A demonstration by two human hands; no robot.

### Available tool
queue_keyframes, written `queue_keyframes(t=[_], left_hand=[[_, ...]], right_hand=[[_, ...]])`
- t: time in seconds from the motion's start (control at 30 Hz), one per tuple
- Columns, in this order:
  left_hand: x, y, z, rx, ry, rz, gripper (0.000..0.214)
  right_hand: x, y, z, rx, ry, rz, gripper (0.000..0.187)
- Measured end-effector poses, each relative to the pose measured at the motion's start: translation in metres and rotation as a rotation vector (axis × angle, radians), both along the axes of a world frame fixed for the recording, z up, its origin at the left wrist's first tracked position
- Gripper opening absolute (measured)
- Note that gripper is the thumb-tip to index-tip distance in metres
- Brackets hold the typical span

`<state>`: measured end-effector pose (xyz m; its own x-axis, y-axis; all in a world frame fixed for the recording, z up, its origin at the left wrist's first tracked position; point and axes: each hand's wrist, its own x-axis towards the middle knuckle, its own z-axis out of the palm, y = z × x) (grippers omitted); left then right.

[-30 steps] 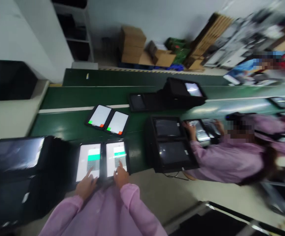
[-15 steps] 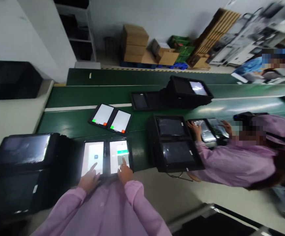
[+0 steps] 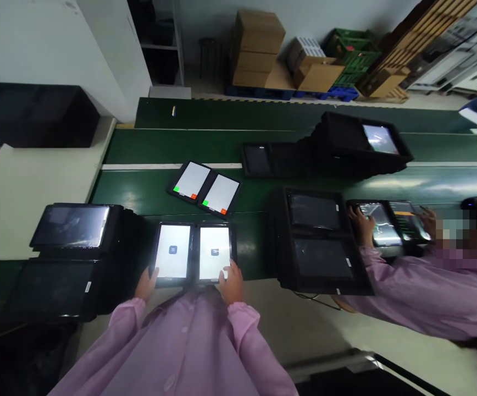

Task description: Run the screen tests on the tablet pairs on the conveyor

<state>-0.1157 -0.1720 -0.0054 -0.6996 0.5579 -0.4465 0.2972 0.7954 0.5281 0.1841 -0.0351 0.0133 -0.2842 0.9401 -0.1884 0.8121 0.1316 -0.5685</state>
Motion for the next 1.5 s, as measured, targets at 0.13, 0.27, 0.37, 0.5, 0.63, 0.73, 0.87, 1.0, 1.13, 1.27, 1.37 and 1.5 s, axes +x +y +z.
queue_keyframes(t=[0.13,0.27,0.37,0.5,0.63,0.73,0.87,1.0,1.13,1.27,1.37,1.5], left_hand=[[0.001,0.005,0.010,-0.016,0.005,0.109,0.052],[0.031,0.040,0.032,0.182,0.203,-0.165,0.024],[0.077,0.080,0.050,0.248,0.039,-0.584,0.025],[0.127,0.128,0.061,0.170,0.005,-0.963,0.039],[0.139,0.152,0.055,0.030,0.155,-1.108,0.047],[0.137,0.158,0.046,0.020,0.210,-1.184,0.045],[0.136,0.159,0.038,-0.017,0.152,-1.200,0.034],[0.137,0.157,0.039,0.010,0.143,-1.192,0.032],[0.139,0.158,0.041,0.011,0.139,-1.191,0.033],[0.141,0.159,0.046,-0.074,0.198,-1.245,0.033],[0.136,0.150,0.052,-0.042,0.268,-1.242,0.034],[0.121,0.119,0.055,0.011,0.306,-1.086,0.042]], right_hand=[[0.002,0.004,0.007,-0.045,0.037,-0.024,0.022],[0.002,0.010,0.015,-0.115,0.051,-0.013,0.027],[0.000,0.016,0.016,-0.119,-0.004,0.008,0.027],[-0.002,0.023,0.015,-0.102,-0.072,0.048,0.025],[-0.002,0.031,0.018,-0.122,-0.093,0.085,0.022],[-0.003,0.038,0.021,-0.118,-0.113,0.128,0.020],[-0.008,0.048,0.023,-0.069,-0.144,0.182,0.022],[-0.012,0.055,0.021,-0.058,-0.213,0.266,0.020],[-0.011,0.057,0.019,-0.038,-0.224,0.292,0.021],[-0.010,0.057,0.019,-0.020,-0.254,0.298,0.022],[-0.010,0.055,0.023,-0.075,-0.300,0.320,0.020],[-0.009,0.045,0.030,-0.075,-0.270,0.261,0.024]])
